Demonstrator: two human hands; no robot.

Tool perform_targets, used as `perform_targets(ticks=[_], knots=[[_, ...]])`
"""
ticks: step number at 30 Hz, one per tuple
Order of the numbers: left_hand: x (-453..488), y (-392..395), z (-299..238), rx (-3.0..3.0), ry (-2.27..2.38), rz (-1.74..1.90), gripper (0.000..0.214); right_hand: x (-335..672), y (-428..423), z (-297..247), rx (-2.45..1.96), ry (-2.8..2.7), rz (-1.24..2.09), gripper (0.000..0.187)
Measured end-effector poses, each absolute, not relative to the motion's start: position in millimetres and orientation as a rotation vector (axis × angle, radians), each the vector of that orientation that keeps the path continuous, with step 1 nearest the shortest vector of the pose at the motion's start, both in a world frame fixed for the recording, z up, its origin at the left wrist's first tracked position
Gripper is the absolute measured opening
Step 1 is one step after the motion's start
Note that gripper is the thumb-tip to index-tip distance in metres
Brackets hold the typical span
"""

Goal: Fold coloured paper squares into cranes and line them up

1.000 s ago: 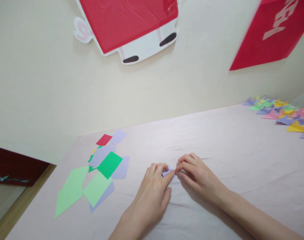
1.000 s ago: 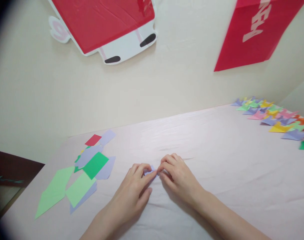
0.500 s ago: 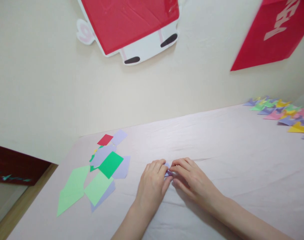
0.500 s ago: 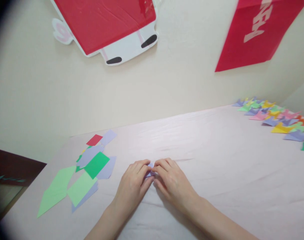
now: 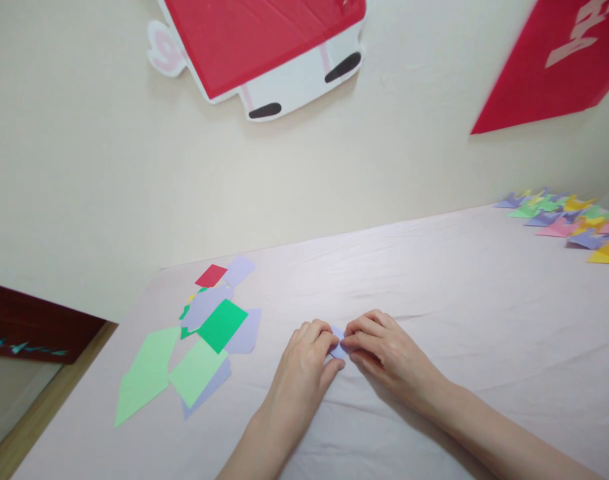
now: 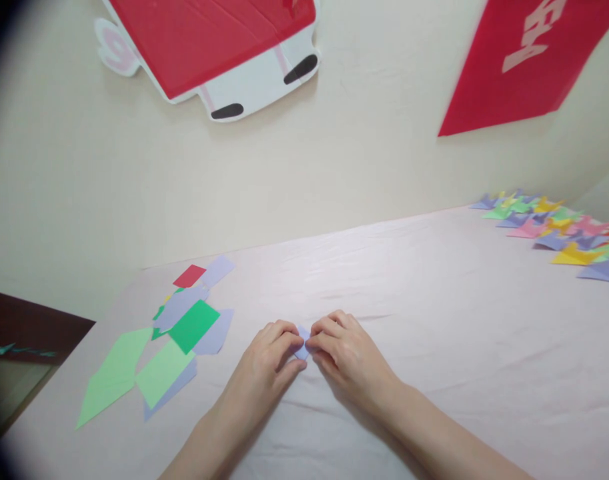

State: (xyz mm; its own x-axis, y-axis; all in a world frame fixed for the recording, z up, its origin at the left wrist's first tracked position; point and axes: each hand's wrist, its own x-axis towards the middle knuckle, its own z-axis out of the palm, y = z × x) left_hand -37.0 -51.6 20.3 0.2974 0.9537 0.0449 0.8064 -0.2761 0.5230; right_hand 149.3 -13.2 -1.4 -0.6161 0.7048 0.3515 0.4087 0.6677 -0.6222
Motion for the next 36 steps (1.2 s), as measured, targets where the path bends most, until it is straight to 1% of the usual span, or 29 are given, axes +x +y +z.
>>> perform_targets(ticks=[5,9,16,21,28,36], knots=[[-41,-50,18,2.147,1.538,0.554,0.015,150,-12,-3,-0.871,-2.290,0.665,0.018],[-43,-49,19,2.181,1.534,0.539,0.006,149,-12,-2,-0.888,-2.299,0.655,0.018],[-45,-51,21,2.233,1.524,0.471,0.010,148,-9,-2,-0.912,-2.292,0.660,0.015],[-43,-54,19,2.169,1.569,0.512,0.023,145,-4,-1,-0.938,-2.283,0.716,0.013],[-43,-51,19,2.150,1.542,0.591,0.013,147,1,-3,-0.905,-2.301,0.788,0.012],[-35,-54,7,1.994,1.624,0.818,0.016,143,0,2,-1.052,-2.292,0.787,0.012]])
